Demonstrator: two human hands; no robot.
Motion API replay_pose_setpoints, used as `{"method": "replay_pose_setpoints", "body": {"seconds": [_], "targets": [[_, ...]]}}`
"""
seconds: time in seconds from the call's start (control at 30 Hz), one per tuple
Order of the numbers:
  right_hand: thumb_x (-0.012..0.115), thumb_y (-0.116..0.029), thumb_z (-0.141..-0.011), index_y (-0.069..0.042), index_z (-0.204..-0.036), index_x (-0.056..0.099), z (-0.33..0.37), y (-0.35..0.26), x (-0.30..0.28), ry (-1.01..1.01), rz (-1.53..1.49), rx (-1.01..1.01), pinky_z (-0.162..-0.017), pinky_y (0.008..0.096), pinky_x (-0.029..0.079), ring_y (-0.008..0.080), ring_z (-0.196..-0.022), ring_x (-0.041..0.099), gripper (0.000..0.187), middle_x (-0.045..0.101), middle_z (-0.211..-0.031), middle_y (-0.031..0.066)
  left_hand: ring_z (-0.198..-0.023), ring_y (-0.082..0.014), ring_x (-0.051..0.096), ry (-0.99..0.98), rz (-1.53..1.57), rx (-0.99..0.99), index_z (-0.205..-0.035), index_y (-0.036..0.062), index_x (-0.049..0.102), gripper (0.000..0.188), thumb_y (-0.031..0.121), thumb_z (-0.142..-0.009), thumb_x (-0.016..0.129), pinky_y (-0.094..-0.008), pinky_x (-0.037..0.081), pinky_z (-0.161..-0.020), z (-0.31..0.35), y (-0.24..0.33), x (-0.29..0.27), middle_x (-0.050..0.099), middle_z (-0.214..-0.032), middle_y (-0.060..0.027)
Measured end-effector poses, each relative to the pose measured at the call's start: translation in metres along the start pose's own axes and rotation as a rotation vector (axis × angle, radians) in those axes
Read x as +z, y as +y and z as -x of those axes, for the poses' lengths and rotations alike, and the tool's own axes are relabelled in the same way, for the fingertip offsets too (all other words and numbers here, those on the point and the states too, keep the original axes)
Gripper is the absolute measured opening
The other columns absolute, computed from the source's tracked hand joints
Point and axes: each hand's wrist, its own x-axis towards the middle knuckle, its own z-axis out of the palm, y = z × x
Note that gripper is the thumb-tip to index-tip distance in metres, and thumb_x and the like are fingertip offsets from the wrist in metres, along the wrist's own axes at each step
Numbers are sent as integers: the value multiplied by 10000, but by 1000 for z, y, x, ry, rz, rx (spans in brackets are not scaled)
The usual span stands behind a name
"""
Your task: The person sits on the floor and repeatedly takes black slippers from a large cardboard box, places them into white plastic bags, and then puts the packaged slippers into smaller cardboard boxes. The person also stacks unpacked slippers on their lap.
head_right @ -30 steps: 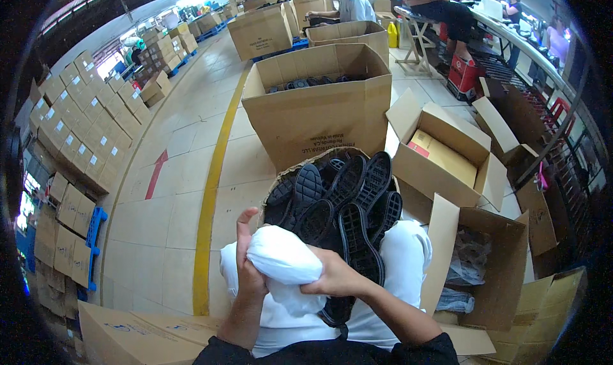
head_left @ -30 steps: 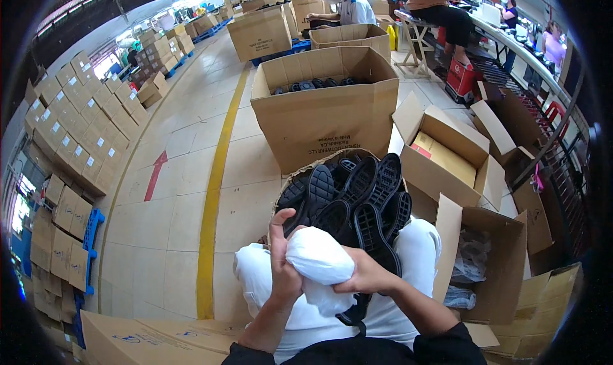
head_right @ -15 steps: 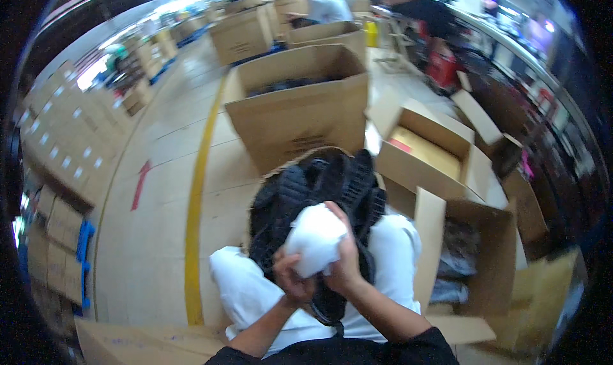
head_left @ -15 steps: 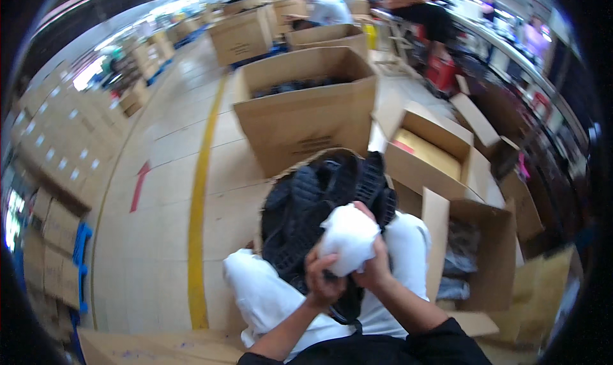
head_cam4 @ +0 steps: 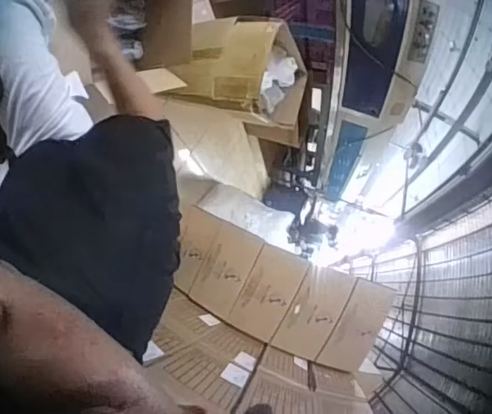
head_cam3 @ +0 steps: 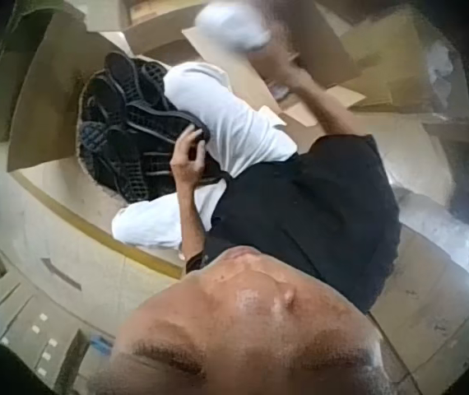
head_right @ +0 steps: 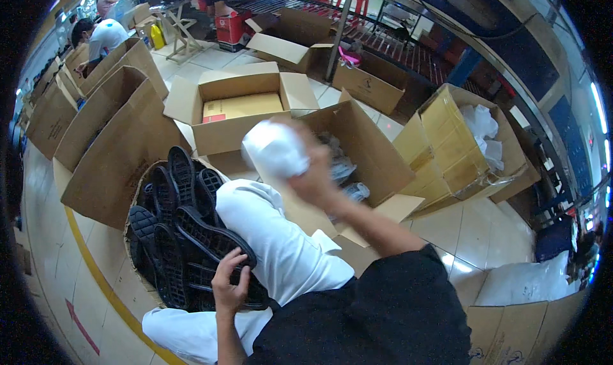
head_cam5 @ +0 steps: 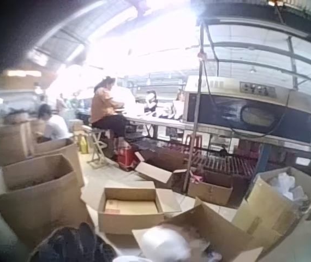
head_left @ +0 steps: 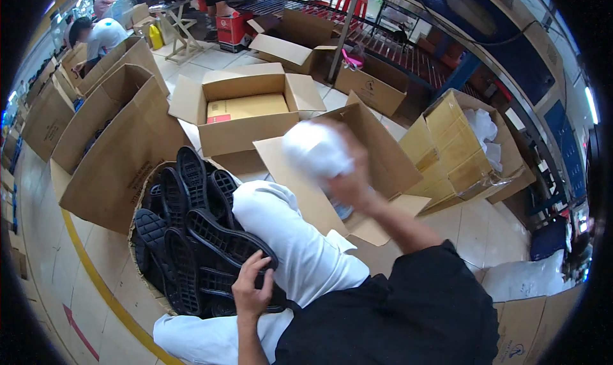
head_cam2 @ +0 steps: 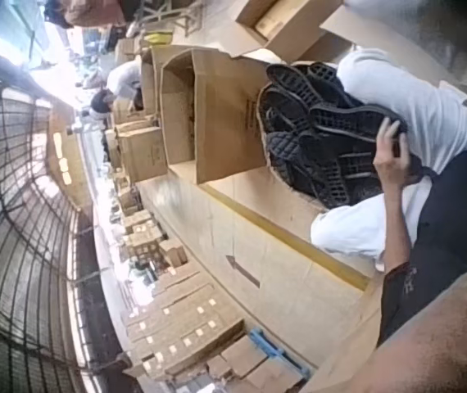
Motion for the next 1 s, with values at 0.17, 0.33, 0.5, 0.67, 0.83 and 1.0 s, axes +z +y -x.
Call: {"method": "replay_pose_setpoints", "body": {"seconds": [0.17, 0.33, 0.5, 0.67, 0.83, 1.0], "targets": [[581, -20, -653, -37, -1211, 438, -35, -5, -193, 401, 1149, -343, -930, 404, 380, 352, -1093, 479, 576, 508, -1166, 179, -816, -271, 630, 26, -13, -73, -879, 21, 621, 145, 4, -736, 604, -317, 495, -733, 8, -20, -14, 637, -881, -134], [718, -443, -642, -121, -1319, 323, -3, 48, -408, 446, 1861, 332, -923, 450, 363, 340, -1149, 423, 848, 460, -1242, 166, -871, -269, 613, -32, -3, -141, -900, 28, 614, 149, 10, -755, 586, -331, 474, -775, -1, -17, -6, 629, -923, -123], [670, -271, -719, -70, -1088, 535, 15, 138, -269, 55, 888, 257, -804, 388, 448, 310, -932, 566, 441, 575, -1043, 156, -884, -256, 602, 25, -66, -189, -898, 30, 619, 150, 6, -755, 581, -323, 461, -792, 1, -21, -6, 625, -932, -115], [618, -278, -695, -145, -1048, 592, 93, 234, -94, -1085, 1111, 518, -768, 409, 470, 276, -945, 587, 378, 613, -988, 141, -842, -239, 586, 122, -106, -147, -853, 30, 617, 130, -23, -739, 585, -318, 452, -774, 3, -34, 13, 608, -872, -103], [643, -238, -695, -164, -1134, 539, 195, 355, -32, -1543, 1094, 559, -800, 400, 460, 272, -964, 587, 457, 611, -1036, 102, -810, -231, 578, 140, -164, -197, -821, 20, 599, 138, -73, -722, 576, -306, 451, -745, 2, -33, 19, 598, -842, -106], [630, -258, -739, -223, -1338, 300, 236, 378, -4, -1543, 1197, 477, -903, 476, 382, 283, -1153, 463, 685, 459, -1271, 124, -767, -208, 540, 206, -218, -261, -802, 13, 564, 115, -67, -720, 564, -278, 430, -699, 5, -34, 30, 555, -825, -101]]}}
